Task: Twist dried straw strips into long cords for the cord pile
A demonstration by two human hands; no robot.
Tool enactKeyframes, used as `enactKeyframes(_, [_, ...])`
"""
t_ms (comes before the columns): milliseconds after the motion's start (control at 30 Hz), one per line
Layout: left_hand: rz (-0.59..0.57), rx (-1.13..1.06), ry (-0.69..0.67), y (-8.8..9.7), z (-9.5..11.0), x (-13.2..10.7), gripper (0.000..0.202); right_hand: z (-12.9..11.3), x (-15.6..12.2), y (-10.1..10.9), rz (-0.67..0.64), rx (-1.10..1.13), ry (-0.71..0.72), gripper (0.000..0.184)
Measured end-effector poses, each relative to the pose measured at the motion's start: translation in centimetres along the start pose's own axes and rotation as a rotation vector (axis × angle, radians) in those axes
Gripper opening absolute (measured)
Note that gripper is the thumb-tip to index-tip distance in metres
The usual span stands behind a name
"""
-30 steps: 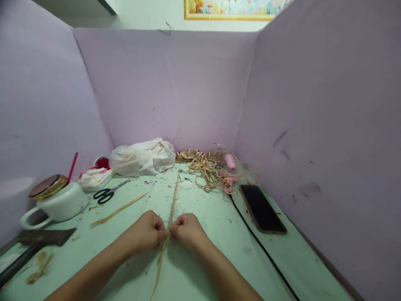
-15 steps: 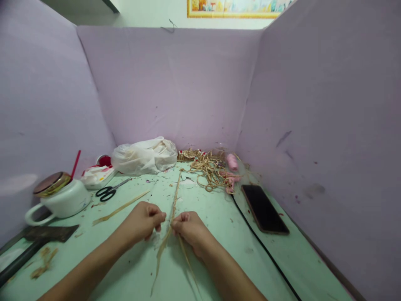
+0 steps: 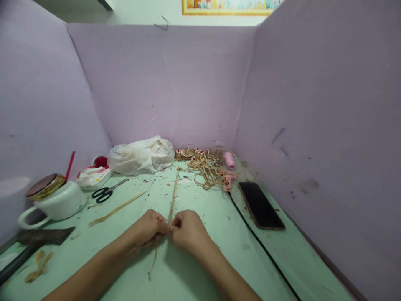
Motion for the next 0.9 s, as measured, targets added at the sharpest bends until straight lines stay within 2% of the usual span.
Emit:
enactKeyframes(133, [0.031, 0.000, -0.005, -0.5, -0.1, -0.1, 0.021, -1.0, -1.8, 0.6, 0.157, -0.202, -0.001, 0.014])
enactKeyframes(367, [0.019, -0.060, -0.027, -0.2, -0.7, 0.1, 0.016, -1.5, -2.8, 0.2, 0.102, -0.279, 0.145, 0.018])
enactKeyframes(467, [0.000, -0.097, -0.073, 0.1, -0.6, 0.1, 0.014, -1.3, -2.6, 0.5, 0.018, -0.216, 0.181, 0.016])
enactKeyframes(533, [-0.012, -0.140, -0.077, 0.4, -0.7, -0.1, 0.012, -1.0, -2.0, 1.0, -0.038, -0.124, 0.137, 0.016])
enactKeyframes(667, [-0.039, -0.222, -0.080, 0.7, -1.0, -0.3, 0.013, -0.5, -0.4, 1.5, 0.037, 0.135, -0.030, 0.023])
enactKeyframes(700, [-0.046, -0.232, -0.083, 0.7, -1.1, -0.4, 0.014, -0.5, -0.2, 1.3, -0.009, 0.207, -0.078, 0.022])
enactKeyframes(833, [-0.072, -0.229, -0.094, 0.6, -1.2, -0.4, 0.010, -1.1, -0.5, -0.1, -0.367, 0.547, -0.261, 0.013])
enactKeyframes(900, [-0.075, -0.211, -0.094, 0.6, -1.2, -0.4, 0.008, -1.1, -0.7, -0.6, -0.389, 0.613, -0.282, 0.011])
Point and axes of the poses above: each hand's wrist, its own x-axis towards the middle knuckle, its own y-axis out of the back of the hand, z = x × y, the point moved 1 cm from there along x, towards the middle knuckle, and after that the axes turned 13 degrees about -y, right-handed, at the moved point
